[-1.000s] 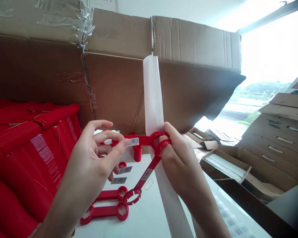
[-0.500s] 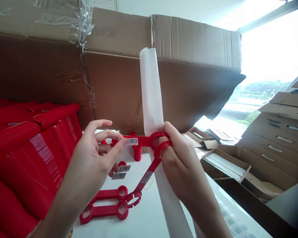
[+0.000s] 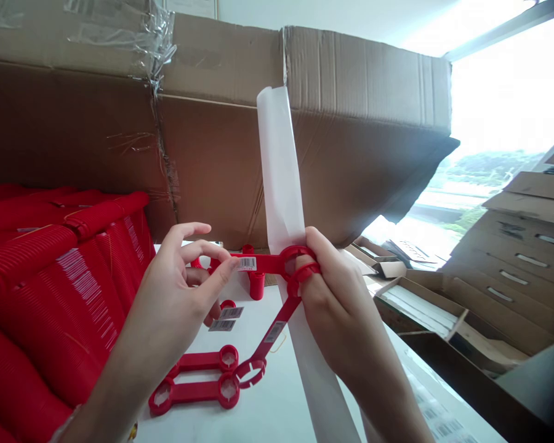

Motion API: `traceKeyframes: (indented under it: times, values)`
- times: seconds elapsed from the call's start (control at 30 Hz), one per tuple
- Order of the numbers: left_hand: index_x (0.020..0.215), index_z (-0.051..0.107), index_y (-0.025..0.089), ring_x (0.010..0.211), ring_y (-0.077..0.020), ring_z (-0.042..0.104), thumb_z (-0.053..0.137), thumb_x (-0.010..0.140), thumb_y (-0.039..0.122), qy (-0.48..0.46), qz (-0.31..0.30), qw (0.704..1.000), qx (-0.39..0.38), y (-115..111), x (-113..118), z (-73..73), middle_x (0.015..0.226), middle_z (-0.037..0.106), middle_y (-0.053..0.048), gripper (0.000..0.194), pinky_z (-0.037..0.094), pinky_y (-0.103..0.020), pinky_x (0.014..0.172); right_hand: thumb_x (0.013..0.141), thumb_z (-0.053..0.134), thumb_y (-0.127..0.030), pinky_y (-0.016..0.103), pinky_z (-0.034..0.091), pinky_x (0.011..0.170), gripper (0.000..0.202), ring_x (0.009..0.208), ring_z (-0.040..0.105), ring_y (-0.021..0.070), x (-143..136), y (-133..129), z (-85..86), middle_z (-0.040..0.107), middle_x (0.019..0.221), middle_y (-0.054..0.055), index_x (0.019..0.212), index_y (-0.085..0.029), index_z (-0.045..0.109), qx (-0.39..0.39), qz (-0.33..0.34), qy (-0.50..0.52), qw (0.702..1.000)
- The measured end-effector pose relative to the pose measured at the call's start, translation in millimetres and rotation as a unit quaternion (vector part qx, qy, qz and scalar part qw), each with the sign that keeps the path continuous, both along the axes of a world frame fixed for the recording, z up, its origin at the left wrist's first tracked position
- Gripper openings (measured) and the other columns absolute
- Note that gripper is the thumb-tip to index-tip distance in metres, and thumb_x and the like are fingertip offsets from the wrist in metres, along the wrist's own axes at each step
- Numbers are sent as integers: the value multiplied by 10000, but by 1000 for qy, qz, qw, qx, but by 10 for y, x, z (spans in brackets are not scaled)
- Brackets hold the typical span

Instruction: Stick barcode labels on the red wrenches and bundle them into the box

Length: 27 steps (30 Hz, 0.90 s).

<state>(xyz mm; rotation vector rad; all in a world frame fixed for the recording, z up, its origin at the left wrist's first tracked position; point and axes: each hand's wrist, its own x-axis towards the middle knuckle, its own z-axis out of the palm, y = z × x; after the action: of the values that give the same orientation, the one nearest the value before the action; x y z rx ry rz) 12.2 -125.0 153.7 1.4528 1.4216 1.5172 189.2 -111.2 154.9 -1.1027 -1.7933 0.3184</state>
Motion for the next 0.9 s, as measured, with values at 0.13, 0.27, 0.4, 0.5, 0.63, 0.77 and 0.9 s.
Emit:
traceKeyframes:
  times: [0.13, 0.27, 0.4, 0.5, 0.63, 0.77, 0.9]
  values:
    - [1271, 391, 313, 515, -115, 597, 710, 870, 387, 11, 52, 999, 13, 35, 75, -24, 947, 700, 45, 518, 487, -189, 369, 928, 377, -118, 263, 323, 474, 210, 572, 423, 118, -20, 12, -3, 502, 660, -62, 763, -243, 341, -12, 12, -7, 1000]
    - [1238, 340, 329, 510, -116, 584, 659, 902, 349, 42, 55, 998, 4, 106, 117, -78, 956, 680, 57, 464, 452, -181, 329, 936, 365, -131, 258, 338, 470, 211, 575, 425, 124, -28, 101, -30, 498, 656, -65, 759, -246, 347, -58, 19, 11, 998]
    - [1159, 419, 304, 481, -92, 531, 717, 867, 391, -28, 21, 999, 29, 122, 87, -72, 919, 670, 57, 426, 430, -165, 323, 949, 367, -155, 260, 341, 483, 205, 596, 425, 130, -6, 195, -61, 489, 663, -59, 764, -244, 375, -83, 9, 42, 996]
    - [1087, 492, 261, 434, -54, 478, 754, 853, 417, -81, 59, 992, 83, 65, 52, -23, 896, 667, 42, 385, 414, -152, 333, 954, 366, -157, 263, 339, 502, 203, 615, 419, 129, 14, 258, -72, 486, 683, -59, 771, -241, 388, -80, 14, 55, 995]
    - [1111, 516, 251, 427, -48, 514, 737, 874, 459, -77, 51, 991, 93, -41, 42, 36, 888, 680, 25, 385, 431, -144, 357, 959, 368, -160, 266, 336, 515, 214, 626, 407, 127, 42, 312, -74, 481, 688, -59, 759, -236, 385, -74, 13, 61, 995]
    - [1140, 495, 264, 414, -55, 523, 674, 917, 437, -58, -4, 998, 39, -92, 94, 46, 925, 686, 31, 335, 457, -168, 362, 956, 377, -162, 272, 338, 510, 203, 637, 427, 131, 54, 275, -63, 498, 698, -58, 770, -240, 401, -66, 20, 66, 995]
    - [1154, 481, 282, 409, -74, 546, 674, 909, 390, -37, -47, 998, 7, -63, 106, 22, 939, 681, 50, 330, 477, -193, 351, 962, 378, -176, 272, 348, 498, 196, 635, 442, 137, 38, 212, -36, 504, 700, -56, 783, -247, 411, -76, 23, 74, 994]
